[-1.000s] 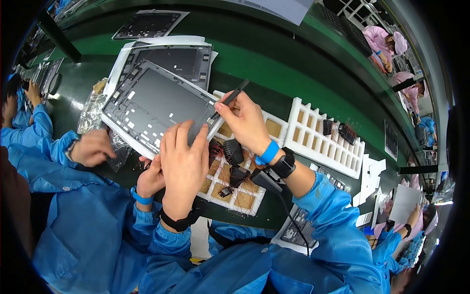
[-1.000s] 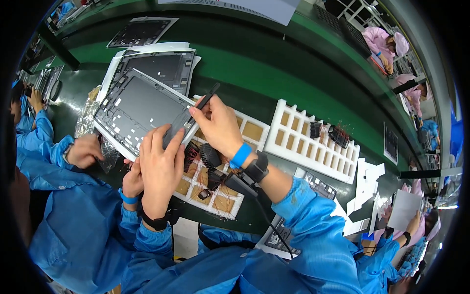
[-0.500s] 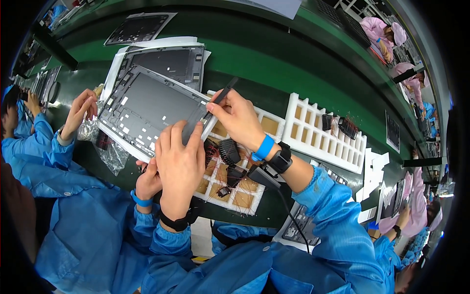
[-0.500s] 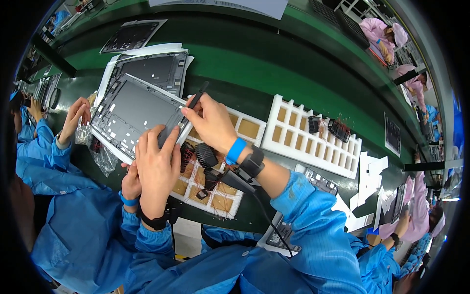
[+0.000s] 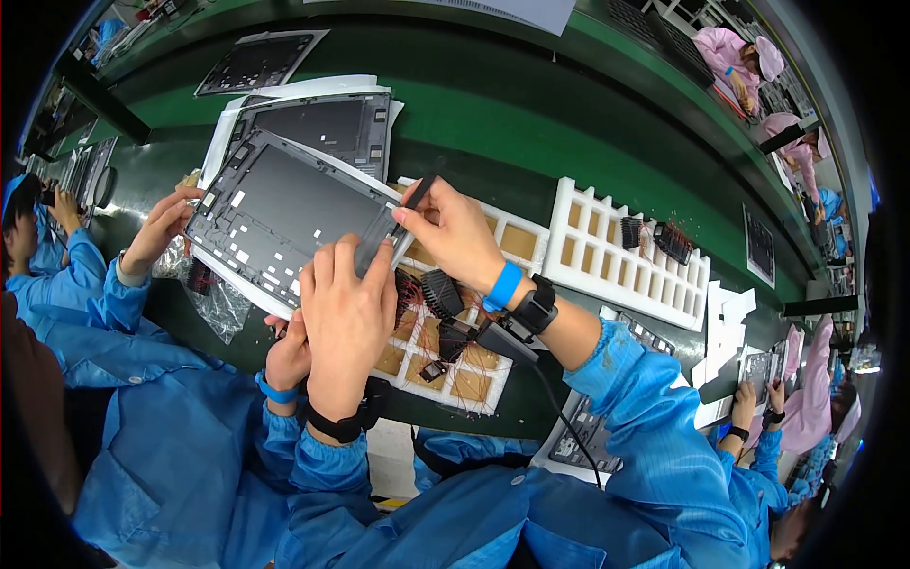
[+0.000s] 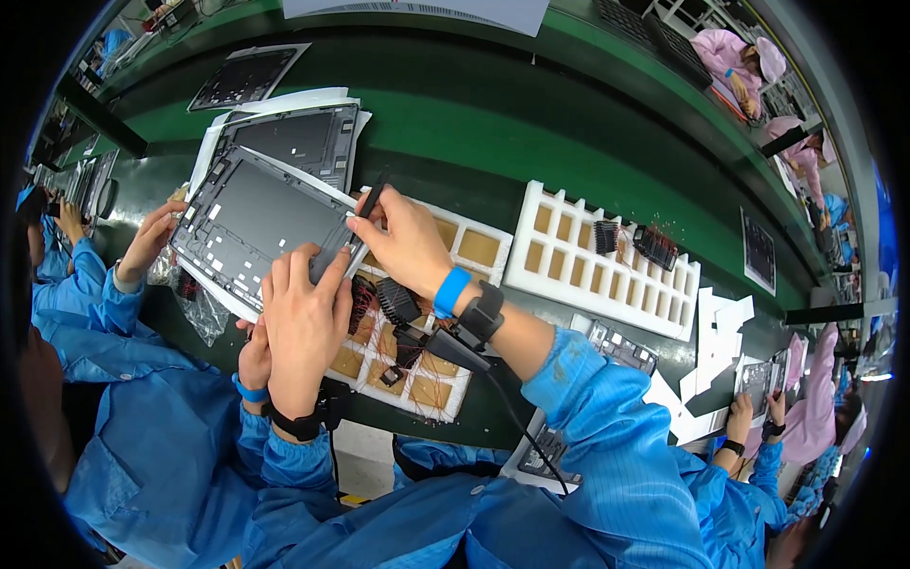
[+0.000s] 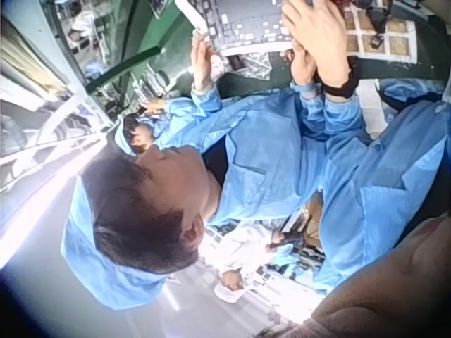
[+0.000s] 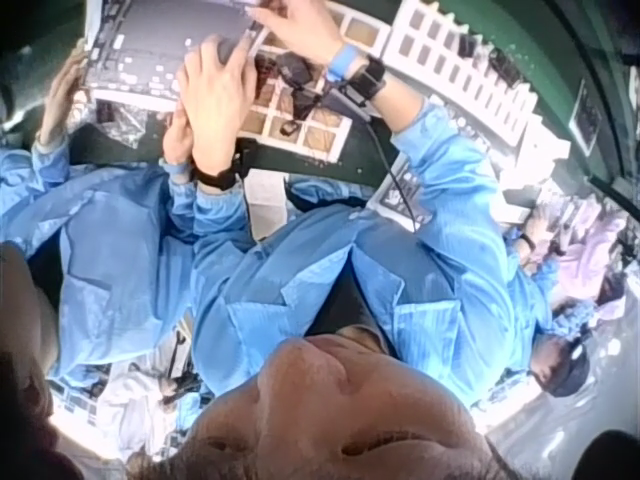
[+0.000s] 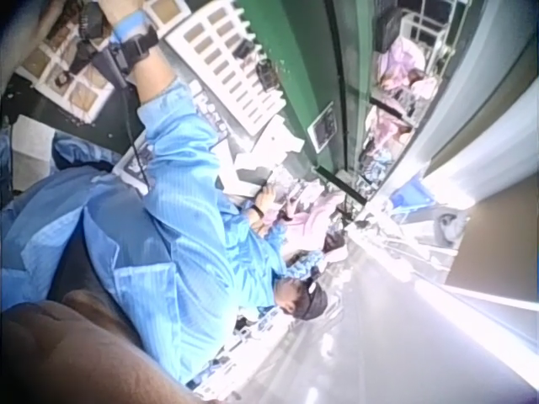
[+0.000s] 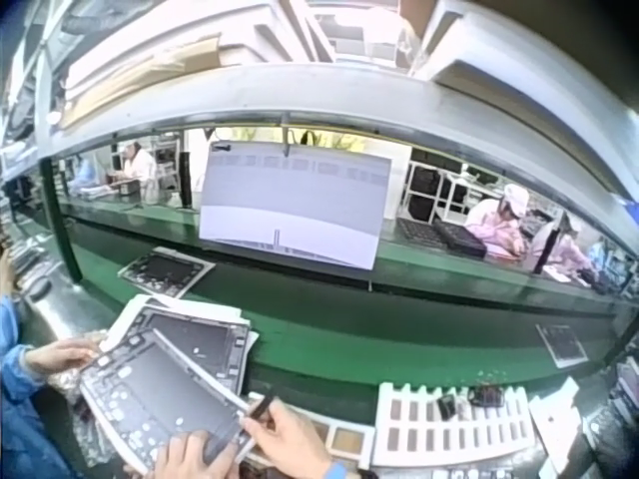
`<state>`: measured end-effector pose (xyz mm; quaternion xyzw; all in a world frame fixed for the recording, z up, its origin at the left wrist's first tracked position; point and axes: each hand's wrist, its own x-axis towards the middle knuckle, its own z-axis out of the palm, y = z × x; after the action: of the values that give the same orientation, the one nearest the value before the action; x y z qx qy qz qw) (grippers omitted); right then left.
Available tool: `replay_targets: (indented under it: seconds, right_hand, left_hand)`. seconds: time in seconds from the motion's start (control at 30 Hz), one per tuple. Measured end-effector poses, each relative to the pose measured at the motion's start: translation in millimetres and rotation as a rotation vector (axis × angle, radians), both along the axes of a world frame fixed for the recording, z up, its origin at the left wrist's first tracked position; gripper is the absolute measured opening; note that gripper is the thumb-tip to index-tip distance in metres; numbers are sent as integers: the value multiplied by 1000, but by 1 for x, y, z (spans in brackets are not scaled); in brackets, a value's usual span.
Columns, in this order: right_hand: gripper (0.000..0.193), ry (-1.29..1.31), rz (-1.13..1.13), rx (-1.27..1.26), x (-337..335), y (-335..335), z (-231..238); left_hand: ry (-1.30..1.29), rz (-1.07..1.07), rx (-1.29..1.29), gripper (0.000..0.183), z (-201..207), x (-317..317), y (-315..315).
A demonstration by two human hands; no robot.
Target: Assembling the internal components, protective films, and frames of tablet-like electronic devices on an industrial production line.
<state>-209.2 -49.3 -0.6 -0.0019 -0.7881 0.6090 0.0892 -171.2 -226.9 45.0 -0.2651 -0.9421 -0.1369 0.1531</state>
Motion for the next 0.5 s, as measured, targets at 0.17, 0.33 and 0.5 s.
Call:
replay_targets:
  seconds: [0.17, 0.33, 0.5]
  right_hand:
    - [27, 66, -56, -147, 0, -4, 6]
    - [26, 51, -117, -86, 1, 5, 11]
    - [23, 78, -152, -68, 12, 21, 36]
  left_hand:
    - [12, -7, -10, 32, -1, -1, -2]
    - [12, -37, -37, 39, -1, -2, -4]
    - [58, -32, -54, 41, -1, -2, -5]
